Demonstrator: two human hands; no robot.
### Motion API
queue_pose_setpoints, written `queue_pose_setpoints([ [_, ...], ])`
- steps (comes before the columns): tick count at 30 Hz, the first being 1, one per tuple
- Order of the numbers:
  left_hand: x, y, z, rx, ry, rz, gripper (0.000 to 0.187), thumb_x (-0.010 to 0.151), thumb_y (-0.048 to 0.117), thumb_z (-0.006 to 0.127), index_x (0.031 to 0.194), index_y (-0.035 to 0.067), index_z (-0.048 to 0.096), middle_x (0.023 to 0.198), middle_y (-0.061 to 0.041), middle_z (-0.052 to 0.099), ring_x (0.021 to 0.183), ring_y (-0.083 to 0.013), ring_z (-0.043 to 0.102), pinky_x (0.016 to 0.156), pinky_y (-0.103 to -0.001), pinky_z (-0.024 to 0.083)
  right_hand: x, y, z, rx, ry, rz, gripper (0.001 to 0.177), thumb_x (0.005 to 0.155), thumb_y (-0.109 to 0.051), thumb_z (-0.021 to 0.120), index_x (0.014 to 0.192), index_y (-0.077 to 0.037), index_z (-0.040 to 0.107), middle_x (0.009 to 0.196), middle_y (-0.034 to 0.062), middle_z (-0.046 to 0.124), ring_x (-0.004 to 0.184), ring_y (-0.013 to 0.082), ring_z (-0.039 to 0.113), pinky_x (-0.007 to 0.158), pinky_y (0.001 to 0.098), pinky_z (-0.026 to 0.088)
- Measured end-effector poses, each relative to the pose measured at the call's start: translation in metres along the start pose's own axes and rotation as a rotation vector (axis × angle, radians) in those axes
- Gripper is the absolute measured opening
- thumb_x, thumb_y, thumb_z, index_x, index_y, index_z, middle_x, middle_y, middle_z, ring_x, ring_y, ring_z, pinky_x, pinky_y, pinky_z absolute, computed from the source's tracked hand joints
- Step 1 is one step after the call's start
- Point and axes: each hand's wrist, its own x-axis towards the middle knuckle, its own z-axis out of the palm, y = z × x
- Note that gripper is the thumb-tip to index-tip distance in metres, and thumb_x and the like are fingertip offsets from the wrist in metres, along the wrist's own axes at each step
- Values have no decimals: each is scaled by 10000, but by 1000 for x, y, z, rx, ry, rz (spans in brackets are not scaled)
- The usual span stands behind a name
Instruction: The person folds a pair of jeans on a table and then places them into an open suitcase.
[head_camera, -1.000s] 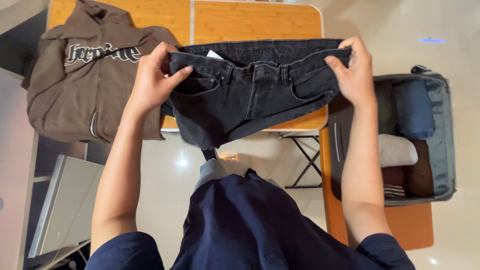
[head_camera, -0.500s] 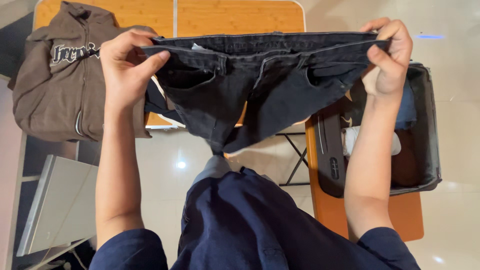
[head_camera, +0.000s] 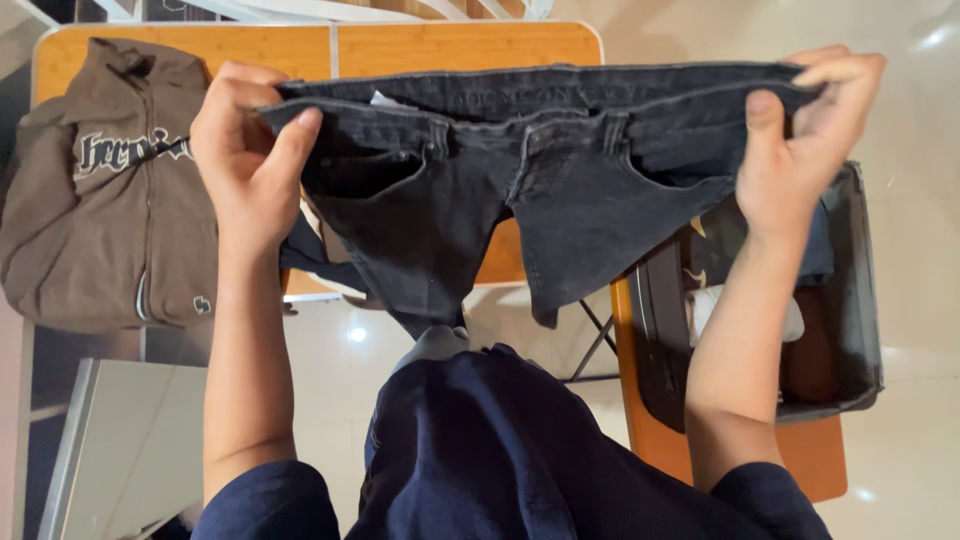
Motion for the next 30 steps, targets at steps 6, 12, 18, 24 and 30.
queue_pose_setpoints([
  [6,41,5,-3,-12,45,21,234,1004,-72,741,1048,-11,519,1152,-86,580,968,-112,534,876,-223,430,40,-18,18,116,42,49,634,916,-416,935,1195,-86,470,1068,40,502,936,128,477,858,229,395],
  [12,95,-71,-4,36,78,-28,254,1073,-19,791,1027,-22,542,1006,-26,568,798,-48,450,738,-207,393,90,56,36,-71,-91,146,526,984,-351,923,1218,13,623,1014,16,574,910,121,524,819,233,415],
  [18,140,-196,19,135,56,-130,201,1036,9,803,985,-24,611,712,54,531,646,-8,420,564,-214,286,109,166,104,-562,-215,-262,122,1062,-76,789,1151,-32,719,1066,137,765,1006,311,740,889,389,551],
  [24,151,-314,36,172,46,-220,216,996,46,816,944,-25,619,733,41,576,677,-6,479,576,-220,369,99,237,154,-550,-341,-88,115,1077,-35,737,1110,4,634,954,202,690,856,400,680,735,437,523],
  [30,145,-410,47,299,10,-292,190,953,69,815,931,-20,649,829,-85,714,743,-123,693,667,-289,542,92,331,192,-460,-381,103,145,1012,-3,725,1044,6,584,943,200,679,839,392,670,729,438,518],
])
